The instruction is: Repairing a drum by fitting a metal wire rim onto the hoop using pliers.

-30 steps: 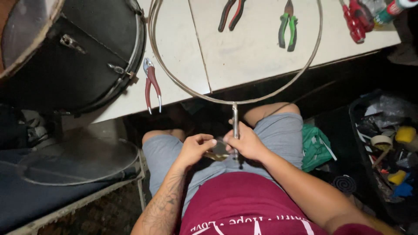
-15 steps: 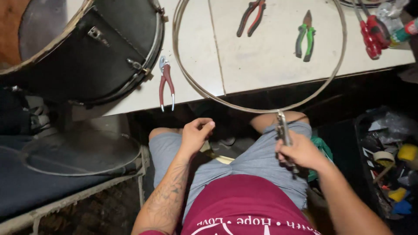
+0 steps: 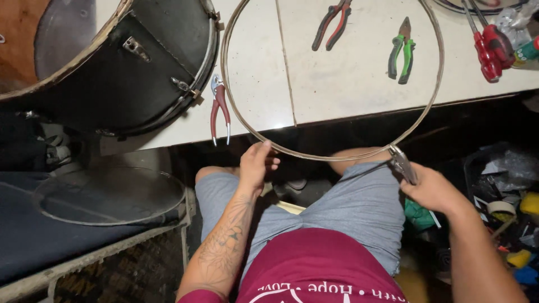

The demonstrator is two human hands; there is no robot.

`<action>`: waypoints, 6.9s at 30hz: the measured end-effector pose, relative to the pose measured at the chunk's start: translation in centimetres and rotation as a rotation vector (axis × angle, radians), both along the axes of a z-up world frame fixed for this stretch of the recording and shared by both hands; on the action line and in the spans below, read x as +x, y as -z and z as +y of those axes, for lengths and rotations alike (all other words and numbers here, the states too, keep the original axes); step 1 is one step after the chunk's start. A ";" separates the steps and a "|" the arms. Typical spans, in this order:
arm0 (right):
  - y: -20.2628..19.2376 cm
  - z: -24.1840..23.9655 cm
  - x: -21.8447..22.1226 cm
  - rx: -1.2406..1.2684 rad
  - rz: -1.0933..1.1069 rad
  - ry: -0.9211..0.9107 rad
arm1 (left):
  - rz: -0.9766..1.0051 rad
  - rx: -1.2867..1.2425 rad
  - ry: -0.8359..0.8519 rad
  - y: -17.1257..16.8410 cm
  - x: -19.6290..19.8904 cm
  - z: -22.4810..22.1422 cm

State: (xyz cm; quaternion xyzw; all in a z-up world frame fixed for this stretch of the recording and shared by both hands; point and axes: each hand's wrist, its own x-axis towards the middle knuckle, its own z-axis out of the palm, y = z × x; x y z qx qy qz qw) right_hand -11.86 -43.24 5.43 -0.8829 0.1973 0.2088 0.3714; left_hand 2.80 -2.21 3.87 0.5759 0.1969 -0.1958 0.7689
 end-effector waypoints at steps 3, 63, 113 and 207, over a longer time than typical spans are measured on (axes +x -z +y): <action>-2.8 0.5 1.0 -0.226 0.068 -0.037 | 0.070 -0.077 -0.106 1.7 0.7 -0.4; 2.8 -16.5 3.8 -0.996 -0.631 0.067 | 0.178 -0.154 0.066 2.3 -3.9 -4.4; -0.9 -18.9 13.1 -0.799 -0.926 0.400 | 0.423 -0.324 0.569 -0.7 -7.4 -11.1; 7.0 19.7 0.4 0.866 -0.366 0.572 | -0.022 0.149 -0.157 4.3 -1.0 -1.5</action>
